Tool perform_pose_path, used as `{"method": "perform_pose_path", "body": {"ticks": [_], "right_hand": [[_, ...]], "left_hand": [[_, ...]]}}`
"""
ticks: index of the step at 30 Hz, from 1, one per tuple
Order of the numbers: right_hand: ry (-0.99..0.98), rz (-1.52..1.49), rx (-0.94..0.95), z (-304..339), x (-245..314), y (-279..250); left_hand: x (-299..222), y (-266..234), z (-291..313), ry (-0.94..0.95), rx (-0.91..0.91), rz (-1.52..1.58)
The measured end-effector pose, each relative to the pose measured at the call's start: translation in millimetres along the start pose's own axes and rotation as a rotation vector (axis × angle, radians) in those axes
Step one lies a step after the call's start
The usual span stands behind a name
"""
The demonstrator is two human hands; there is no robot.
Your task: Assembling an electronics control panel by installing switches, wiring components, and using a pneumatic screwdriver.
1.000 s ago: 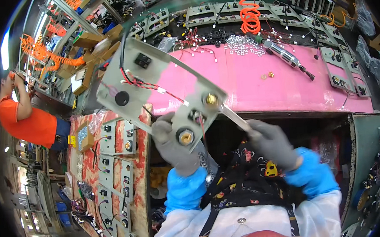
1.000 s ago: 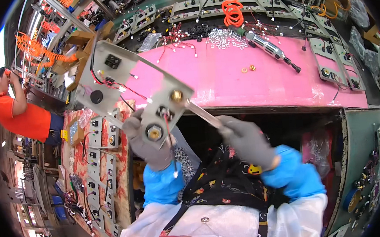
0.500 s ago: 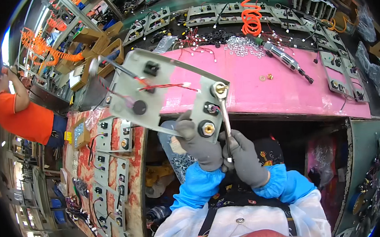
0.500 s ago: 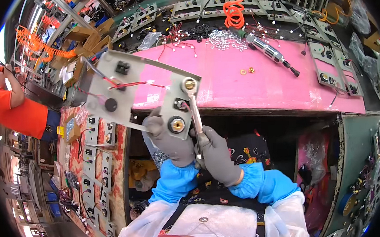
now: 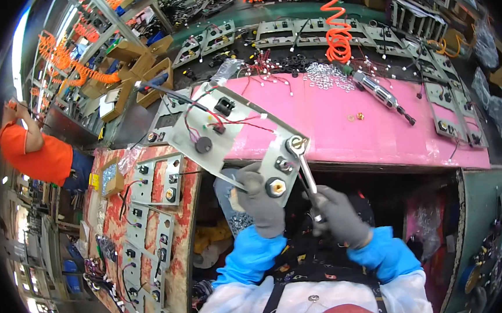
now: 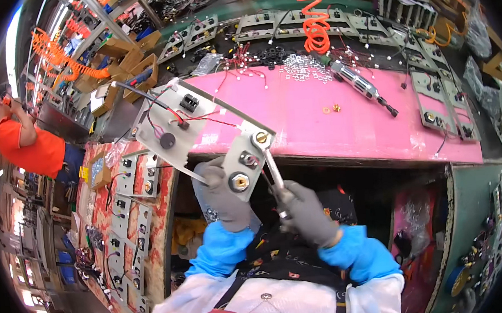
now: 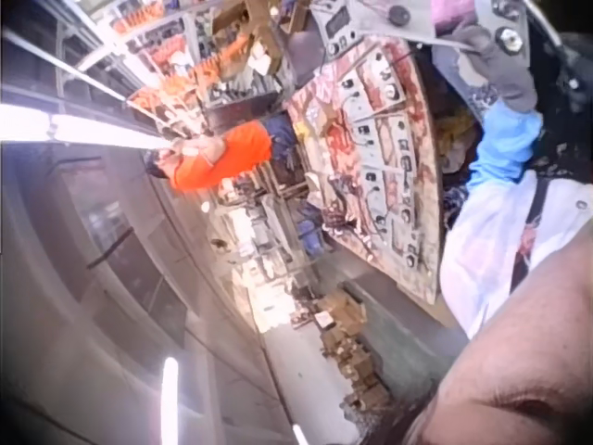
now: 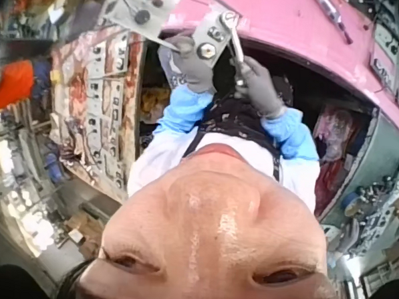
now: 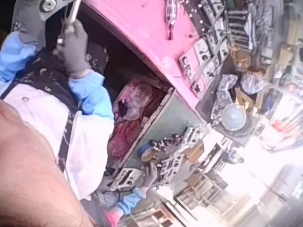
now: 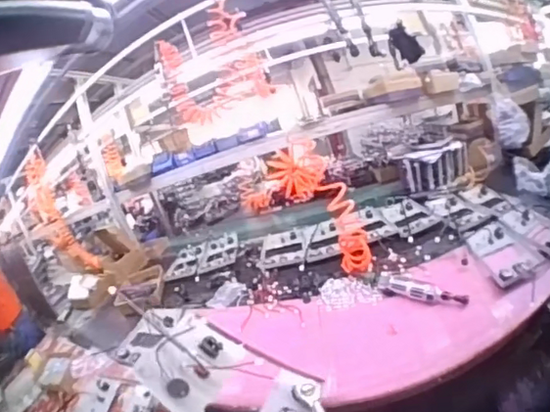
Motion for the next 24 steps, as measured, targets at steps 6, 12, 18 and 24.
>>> {"method": "perform_pose_path", "body": {"ticks": [6, 12, 18, 24], "right_hand": [[0.015, 0.386, 0.137, 10, 20, -38], [0.067, 0.286, 0.243, 27, 21, -10], [-0.21, -0.353, 0.01, -1, 15, 38], [0.072, 0.097, 0.088, 18, 60, -32]], "left_hand": [[3, -32, -28, -0.395, 0.135, 0.224], [12, -42, -43, -0.346, 0.03, 0.405], [27, 19, -30, -0.109, -0.1, 0.245], [0, 5, -55, -0.255, -0.054, 0.383]]}}
Point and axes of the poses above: each hand's wrist, its own z-axis away from the middle knuckle, its own y-axis out of the palm, x = y × z, the point moved 8 cm from there along -z, towards the middle knuckle, and after that the axes turned 11 degrees about y, right-handed, at the moved point
